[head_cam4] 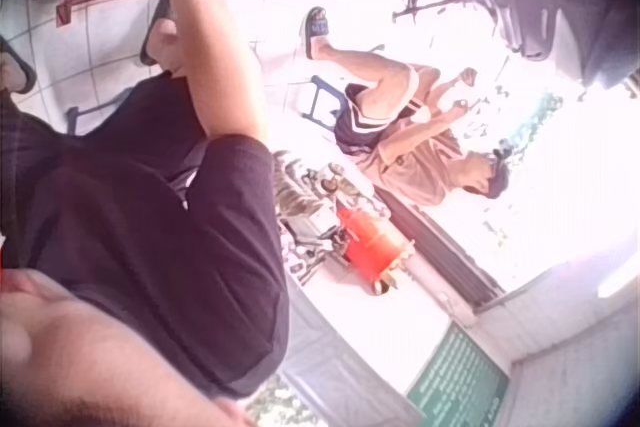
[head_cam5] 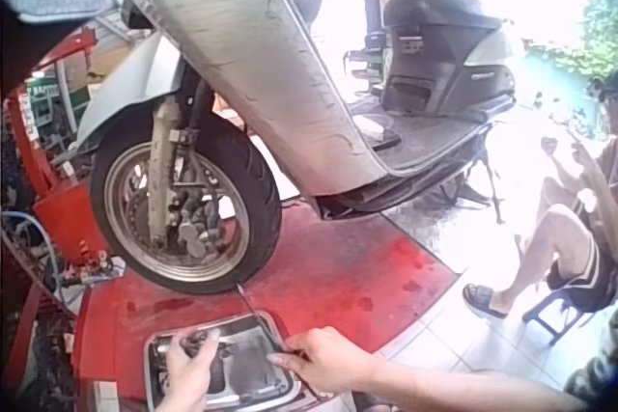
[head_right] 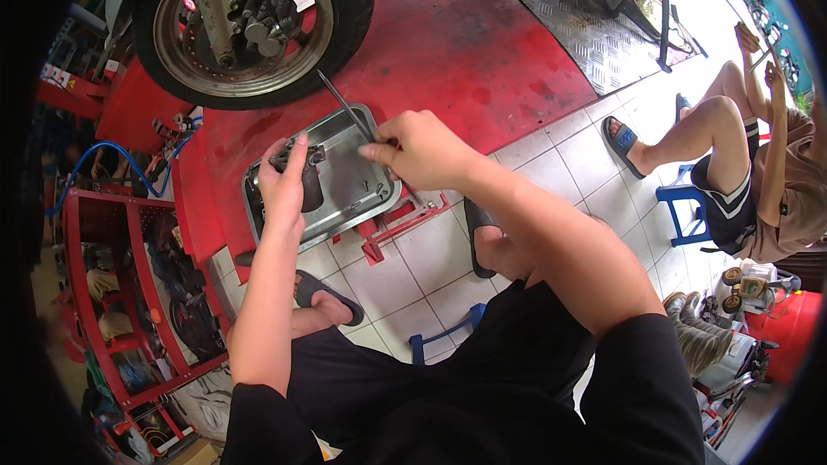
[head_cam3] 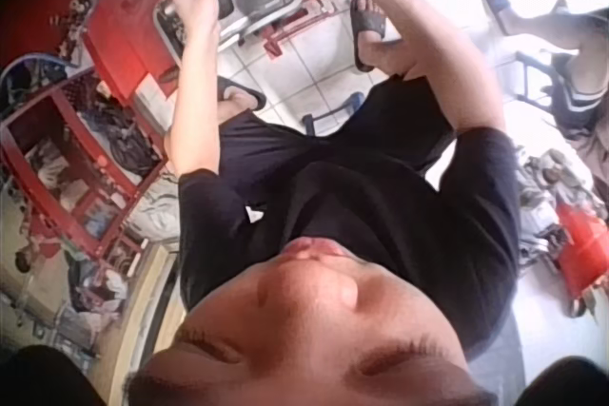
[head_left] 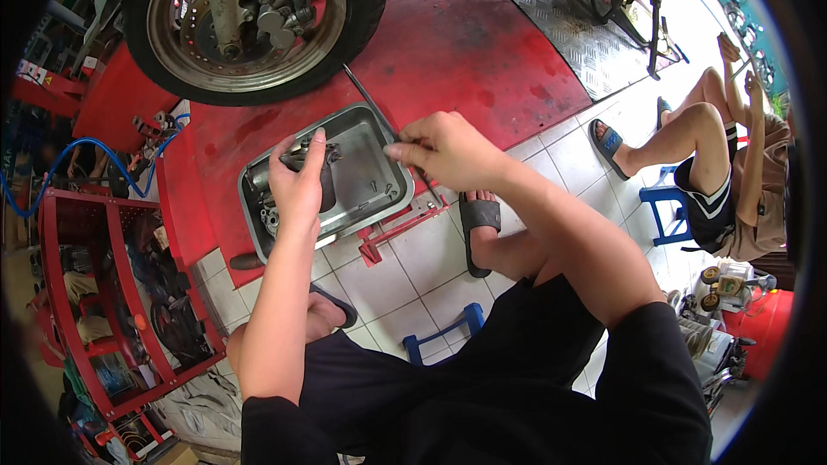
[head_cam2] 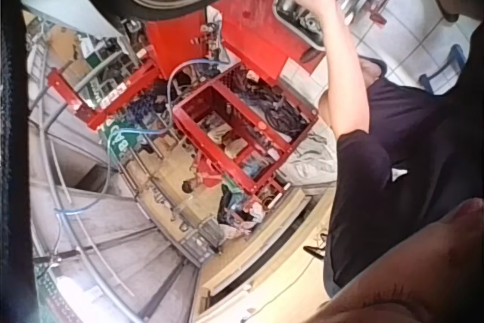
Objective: The person disassembles a cylindrical scooter part, likely a starter motor, using a screwdriver and their hands. They remove screws and internal components, placing them into a metal tray. The person then reassembles the part, inserting components back into the housing and securing them with screws.
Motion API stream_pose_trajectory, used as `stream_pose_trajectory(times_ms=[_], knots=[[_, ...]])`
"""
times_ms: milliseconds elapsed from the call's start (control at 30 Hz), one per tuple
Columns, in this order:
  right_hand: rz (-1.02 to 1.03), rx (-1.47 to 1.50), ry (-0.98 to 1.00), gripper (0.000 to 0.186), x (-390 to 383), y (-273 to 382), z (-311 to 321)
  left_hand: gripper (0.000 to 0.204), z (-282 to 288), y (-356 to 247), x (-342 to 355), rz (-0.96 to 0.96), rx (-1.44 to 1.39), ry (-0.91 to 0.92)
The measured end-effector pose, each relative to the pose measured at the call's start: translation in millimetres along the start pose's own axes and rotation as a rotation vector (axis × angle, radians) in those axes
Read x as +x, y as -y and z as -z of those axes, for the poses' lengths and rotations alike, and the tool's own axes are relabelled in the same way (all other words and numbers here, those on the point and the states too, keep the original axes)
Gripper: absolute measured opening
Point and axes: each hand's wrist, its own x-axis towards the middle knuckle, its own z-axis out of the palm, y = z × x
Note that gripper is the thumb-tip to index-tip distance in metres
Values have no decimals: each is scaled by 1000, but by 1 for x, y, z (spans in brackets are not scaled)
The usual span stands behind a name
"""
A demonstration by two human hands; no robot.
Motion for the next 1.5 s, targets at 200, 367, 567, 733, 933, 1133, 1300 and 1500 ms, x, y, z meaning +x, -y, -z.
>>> stream_pose_trajectory(times_ms=[200,367,567,733,933,1133,1300,1500], knots=[[69,-20,-78,27,3,3,-25,68,6,-22,-12,51,-151,-10],[162,-68,-24,18,2,3,-42,52,12,-23,-14,26,-140,-65],[132,-128,146,22,3,-6,-57,62,20,-23,-12,66,-159,-24],[134,-141,153,22,3,-13,-63,71,20,-27,-17,88,-175,8],[151,-185,175,19,2,-14,-60,69,18,-24,-17,83,-167,-1],[30,-235,168,19,0,-6,-43,68,19,-18,-13,71,-154,6],[-76,-224,129,21,-1,-4,-19,71,15,-21,-15,92,-152,13],[-160,-278,22,22,-8,13,-15,72,16,-19,-14,96,-148,16]])
